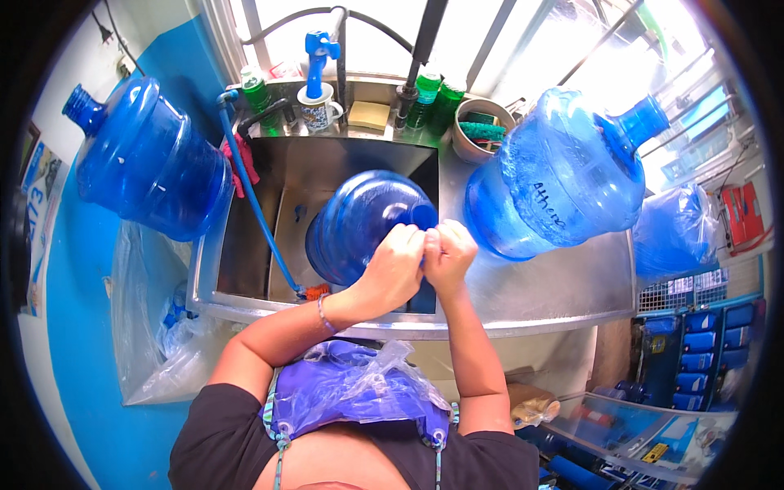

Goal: The person cleans large blue water dispenser bottles at a stainless steel sink. They remove caps, apply liquid soap, scrub the interior with a long-handled brush, rinse thoroughly, and wipe the exterior with a cloth. The person repeats this process for multiple bottles.

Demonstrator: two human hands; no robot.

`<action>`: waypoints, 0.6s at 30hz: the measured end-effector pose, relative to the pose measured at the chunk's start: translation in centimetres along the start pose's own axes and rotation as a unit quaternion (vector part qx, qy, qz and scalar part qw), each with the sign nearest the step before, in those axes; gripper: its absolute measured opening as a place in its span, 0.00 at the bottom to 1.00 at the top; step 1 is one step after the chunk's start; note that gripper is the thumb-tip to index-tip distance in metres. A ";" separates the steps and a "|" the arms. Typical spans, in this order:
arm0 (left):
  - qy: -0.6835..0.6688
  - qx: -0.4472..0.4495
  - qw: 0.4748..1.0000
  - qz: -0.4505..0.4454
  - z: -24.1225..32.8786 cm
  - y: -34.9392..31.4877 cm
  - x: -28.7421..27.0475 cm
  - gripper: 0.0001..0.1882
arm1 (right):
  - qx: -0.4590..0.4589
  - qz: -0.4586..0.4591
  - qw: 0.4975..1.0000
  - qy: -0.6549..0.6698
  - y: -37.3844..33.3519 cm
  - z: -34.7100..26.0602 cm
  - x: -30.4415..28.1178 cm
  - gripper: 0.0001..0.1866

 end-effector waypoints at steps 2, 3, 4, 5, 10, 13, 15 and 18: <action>0.068 0.081 0.989 0.104 1.0 0.9 -1.6 0.24 | 0.025 0.027 0.999 -0.018 -1.6 3.6 -1.4 0.15; 0.101 0.116 0.977 0.149 1.3 1.3 -2.2 0.26 | 0.045 0.042 0.997 -0.036 -2.6 5.8 -2.2 0.16; 0.111 0.112 0.980 0.119 0.2 2.6 -1.6 0.29 | 0.055 0.037 0.991 -0.116 -3.8 7.7 -2.5 0.16; 0.113 0.107 0.984 0.089 -1.2 4.0 -1.1 0.32 | 0.077 0.020 0.977 -0.199 -5.0 9.8 -2.6 0.17; 0.231 0.112 0.958 0.131 -6.1 9.4 -3.3 0.25 | 0.096 -0.019 0.949 -0.301 -9.5 11.5 -2.2 0.14; 0.260 0.070 0.951 0.155 -8.2 9.9 -6.1 0.25 | 0.087 0.021 0.971 -0.222 -6.9 8.3 -1.2 0.12; 0.254 0.066 0.940 0.218 -8.7 8.2 -9.2 0.25 | 0.088 0.019 0.991 -0.101 -2.6 6.6 1.5 0.13; 0.194 0.058 0.945 0.257 -11.1 5.6 -13.5 0.22 | 0.086 -0.088 0.992 0.029 2.7 3.5 9.0 0.26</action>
Point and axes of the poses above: each hand's wrist, its own y-axis towards the middle knuckle, its own x-axis out of the palm, z = x × y, the point moved 10 cm from there along y, towards the middle knuckle, and after that the axes turned 1 degree about y, right-handed, at the moved point
